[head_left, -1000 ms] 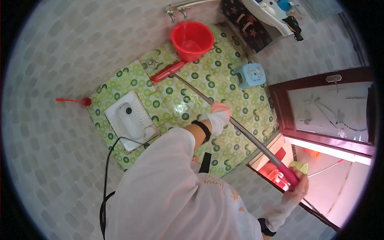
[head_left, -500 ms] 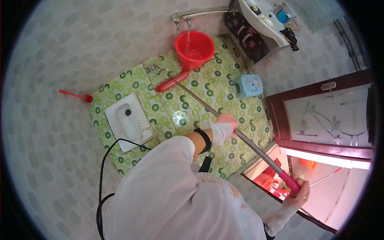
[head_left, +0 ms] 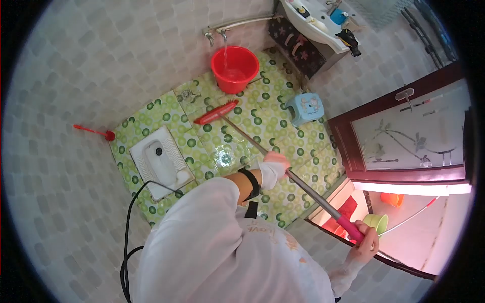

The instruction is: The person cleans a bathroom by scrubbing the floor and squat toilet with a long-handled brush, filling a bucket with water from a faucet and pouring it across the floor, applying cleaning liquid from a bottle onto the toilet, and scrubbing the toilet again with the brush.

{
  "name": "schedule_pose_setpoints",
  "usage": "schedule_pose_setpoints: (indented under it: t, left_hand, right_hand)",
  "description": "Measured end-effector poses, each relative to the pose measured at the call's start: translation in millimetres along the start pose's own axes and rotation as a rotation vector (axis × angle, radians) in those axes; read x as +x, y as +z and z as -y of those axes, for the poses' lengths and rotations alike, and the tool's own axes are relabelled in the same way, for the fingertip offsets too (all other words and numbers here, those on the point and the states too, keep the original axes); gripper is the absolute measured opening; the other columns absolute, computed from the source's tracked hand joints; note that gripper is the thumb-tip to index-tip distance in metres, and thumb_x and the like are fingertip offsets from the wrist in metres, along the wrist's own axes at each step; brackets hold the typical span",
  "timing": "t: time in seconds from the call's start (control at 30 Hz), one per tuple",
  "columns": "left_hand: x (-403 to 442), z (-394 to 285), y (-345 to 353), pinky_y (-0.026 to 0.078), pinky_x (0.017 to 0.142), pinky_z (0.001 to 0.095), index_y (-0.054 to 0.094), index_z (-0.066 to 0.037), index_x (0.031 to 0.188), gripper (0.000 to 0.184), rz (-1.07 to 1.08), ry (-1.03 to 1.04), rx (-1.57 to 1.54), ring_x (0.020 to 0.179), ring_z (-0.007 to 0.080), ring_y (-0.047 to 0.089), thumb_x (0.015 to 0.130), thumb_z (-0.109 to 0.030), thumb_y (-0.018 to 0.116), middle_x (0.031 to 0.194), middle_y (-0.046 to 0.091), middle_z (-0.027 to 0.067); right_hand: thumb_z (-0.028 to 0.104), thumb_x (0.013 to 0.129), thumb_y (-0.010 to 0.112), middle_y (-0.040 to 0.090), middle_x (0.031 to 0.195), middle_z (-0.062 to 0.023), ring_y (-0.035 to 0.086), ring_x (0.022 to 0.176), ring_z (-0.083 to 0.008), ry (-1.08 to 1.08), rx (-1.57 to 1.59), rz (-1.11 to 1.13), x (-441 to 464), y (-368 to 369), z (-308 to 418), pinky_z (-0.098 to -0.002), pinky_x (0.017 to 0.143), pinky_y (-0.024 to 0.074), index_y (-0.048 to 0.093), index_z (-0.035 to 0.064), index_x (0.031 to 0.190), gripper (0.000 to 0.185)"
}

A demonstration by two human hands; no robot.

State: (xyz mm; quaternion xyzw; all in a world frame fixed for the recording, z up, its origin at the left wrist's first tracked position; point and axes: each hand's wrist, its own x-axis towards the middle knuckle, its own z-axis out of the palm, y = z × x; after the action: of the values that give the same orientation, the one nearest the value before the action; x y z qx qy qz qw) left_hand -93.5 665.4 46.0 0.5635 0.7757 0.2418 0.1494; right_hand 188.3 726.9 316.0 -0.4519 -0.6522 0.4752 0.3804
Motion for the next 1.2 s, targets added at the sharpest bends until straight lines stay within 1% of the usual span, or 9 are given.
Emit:
schedule_pose_setpoints:
  t: [0.07, 0.23, 0.43, 0.53, 0.6, 0.8, 0.93, 1.1, 1.2]
  left_hand:
    - [-12, 9, 1, 0.048, 0.067, 0.0410, 0.067, -0.015, 0.067, 0.016, -0.089, 0.082, -0.121, 0.078, 0.0282, 0.061, 0.063, -0.030, 0.071, 0.072, 0.062, 0.0061]
    - [-1, 19, -10, 0.049, 0.067, 0.0407, 0.063, -0.014, 0.065, 0.019, 0.245, -0.175, 0.206, 0.080, 0.0280, 0.061, 0.064, -0.032, 0.069, 0.074, 0.062, 0.0063]
    - [-5, -33, -26, 0.048, 0.068, 0.0409, 0.064, -0.015, 0.068, 0.017, 0.075, 0.119, -0.066, 0.079, 0.0277, 0.061, 0.064, -0.031, 0.069, 0.072, 0.062, 0.0070]
    - [-14, -11, -5, 0.048, 0.068, 0.0410, 0.065, -0.015, 0.069, 0.015, 0.091, 0.064, -0.111, 0.078, 0.0285, 0.061, 0.063, -0.029, 0.069, 0.070, 0.061, 0.0071]
    - [-14, 6, -5, 0.048, 0.068, 0.0408, 0.066, -0.015, 0.069, 0.015, 0.111, -0.013, -0.047, 0.078, 0.0288, 0.061, 0.063, -0.028, 0.070, 0.071, 0.061, 0.0074]
    - [8, -3, -3, 0.050, 0.063, 0.0414, 0.070, -0.015, 0.069, 0.015, 0.093, -0.134, 0.117, 0.073, 0.0302, 0.063, 0.064, -0.029, 0.072, 0.070, 0.064, 0.0094]
    - [6, -46, -25, 0.049, 0.067, 0.0420, 0.068, -0.014, 0.068, 0.014, 0.170, -0.025, 0.005, 0.077, 0.0311, 0.062, 0.064, -0.027, 0.071, 0.073, 0.063, 0.0096]
    - [-2, 10, 21, 0.049, 0.068, 0.0430, 0.066, -0.015, 0.068, 0.015, 0.024, 0.040, -0.133, 0.080, 0.0302, 0.061, 0.062, -0.028, 0.069, 0.078, 0.063, 0.0072]
    - [9, 62, 4, 0.051, 0.064, 0.0427, 0.070, -0.017, 0.073, 0.013, 0.272, -0.146, 0.161, 0.077, 0.0306, 0.063, 0.064, -0.026, 0.069, 0.076, 0.065, 0.0073]
  right_hand:
    - [0.017, 0.093, 0.046, 0.065, 0.084, -0.0206, 0.063, 0.068, -0.0237, 0.059, 0.029, 0.057, -3, 23, -20, -0.0301, 0.060, 0.0523, 0.060, -0.0074, 0.081, 0.031]
    - [0.014, 0.093, 0.046, 0.066, 0.086, -0.0202, 0.063, 0.068, -0.0239, 0.086, 0.078, 0.071, -18, 43, -22, -0.0306, 0.059, 0.0529, 0.061, -0.0078, 0.083, 0.028]
    - [0.013, 0.093, 0.046, 0.066, 0.082, -0.0186, 0.061, 0.063, -0.0210, -0.093, -0.045, -0.057, -10, -8, 9, -0.0272, 0.054, 0.0497, 0.060, -0.0057, 0.074, 0.030]
    - [0.013, 0.093, 0.046, 0.066, 0.081, -0.0186, 0.061, 0.063, -0.0200, -0.128, 0.017, -0.014, -6, 6, 1, -0.0276, 0.054, 0.0496, 0.059, -0.0063, 0.075, 0.029]
    - [0.012, 0.093, 0.046, 0.066, 0.083, -0.0189, 0.061, 0.063, -0.0203, 0.054, 0.012, 0.057, -6, 35, -4, -0.0278, 0.054, 0.0498, 0.059, -0.0069, 0.078, 0.028]
    - [0.016, 0.094, 0.044, 0.065, 0.087, -0.0200, 0.062, 0.070, -0.0220, -0.106, -0.137, 0.101, -11, 12, 8, -0.0283, 0.058, 0.0512, 0.061, -0.0065, 0.081, 0.030]
    - [0.017, 0.095, 0.044, 0.064, 0.079, -0.0198, 0.062, 0.068, -0.0230, -0.085, -0.095, -0.236, -1, -12, 31, -0.0289, 0.058, 0.0519, 0.057, -0.0035, 0.071, 0.034]
    - [0.011, 0.091, 0.049, 0.065, 0.078, -0.0182, 0.062, 0.065, -0.0206, 0.005, -0.076, 0.057, 1, 37, 26, -0.0269, 0.056, 0.0512, 0.057, -0.0042, 0.075, 0.024]
    - [0.009, 0.091, 0.049, 0.066, 0.081, -0.0170, 0.061, 0.060, -0.0185, -0.003, -0.172, 0.122, -11, 84, 3, -0.0259, 0.050, 0.0486, 0.060, -0.0044, 0.078, 0.022]
